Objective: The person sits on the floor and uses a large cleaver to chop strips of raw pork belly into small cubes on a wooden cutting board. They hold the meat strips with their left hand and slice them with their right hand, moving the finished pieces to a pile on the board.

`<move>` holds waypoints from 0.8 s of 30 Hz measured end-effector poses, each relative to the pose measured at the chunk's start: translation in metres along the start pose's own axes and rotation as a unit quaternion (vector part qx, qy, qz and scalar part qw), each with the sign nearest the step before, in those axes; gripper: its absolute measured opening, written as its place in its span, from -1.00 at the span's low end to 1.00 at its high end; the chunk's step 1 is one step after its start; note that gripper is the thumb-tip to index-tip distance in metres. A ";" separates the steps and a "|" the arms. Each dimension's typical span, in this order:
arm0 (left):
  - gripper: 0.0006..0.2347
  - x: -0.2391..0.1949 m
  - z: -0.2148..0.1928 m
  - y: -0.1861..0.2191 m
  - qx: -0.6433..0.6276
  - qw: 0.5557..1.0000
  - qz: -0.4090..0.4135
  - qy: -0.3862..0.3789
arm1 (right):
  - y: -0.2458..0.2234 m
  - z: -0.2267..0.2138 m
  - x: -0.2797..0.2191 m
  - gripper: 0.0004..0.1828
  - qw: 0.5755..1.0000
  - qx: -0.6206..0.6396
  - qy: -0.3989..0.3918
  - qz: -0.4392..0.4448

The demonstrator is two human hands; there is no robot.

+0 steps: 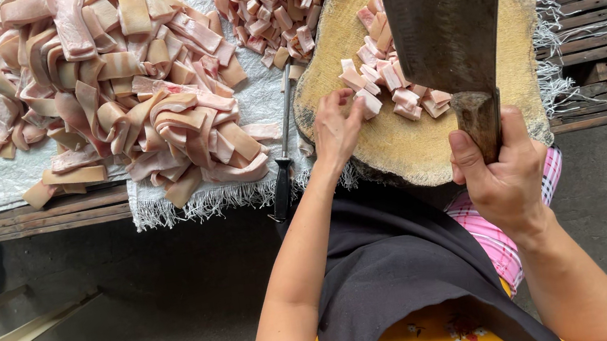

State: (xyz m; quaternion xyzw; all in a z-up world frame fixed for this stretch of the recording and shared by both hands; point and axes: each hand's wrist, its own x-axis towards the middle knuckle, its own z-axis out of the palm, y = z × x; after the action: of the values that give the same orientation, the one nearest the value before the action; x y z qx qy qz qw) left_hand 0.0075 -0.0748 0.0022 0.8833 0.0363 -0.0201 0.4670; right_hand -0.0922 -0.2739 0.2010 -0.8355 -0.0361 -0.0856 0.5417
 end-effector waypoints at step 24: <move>-0.22 -0.007 -0.011 0.002 0.246 0.953 0.025 -0.176 | 0.035 -0.010 -0.033 -0.74 0.979 0.037 0.002 0.199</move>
State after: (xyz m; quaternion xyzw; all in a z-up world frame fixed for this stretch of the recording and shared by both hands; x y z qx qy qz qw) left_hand 0.0009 -0.0669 0.0106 0.9539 -0.0746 -0.1715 0.2346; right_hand -0.1203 -0.2964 0.1676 -0.8051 0.1288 0.0236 0.5785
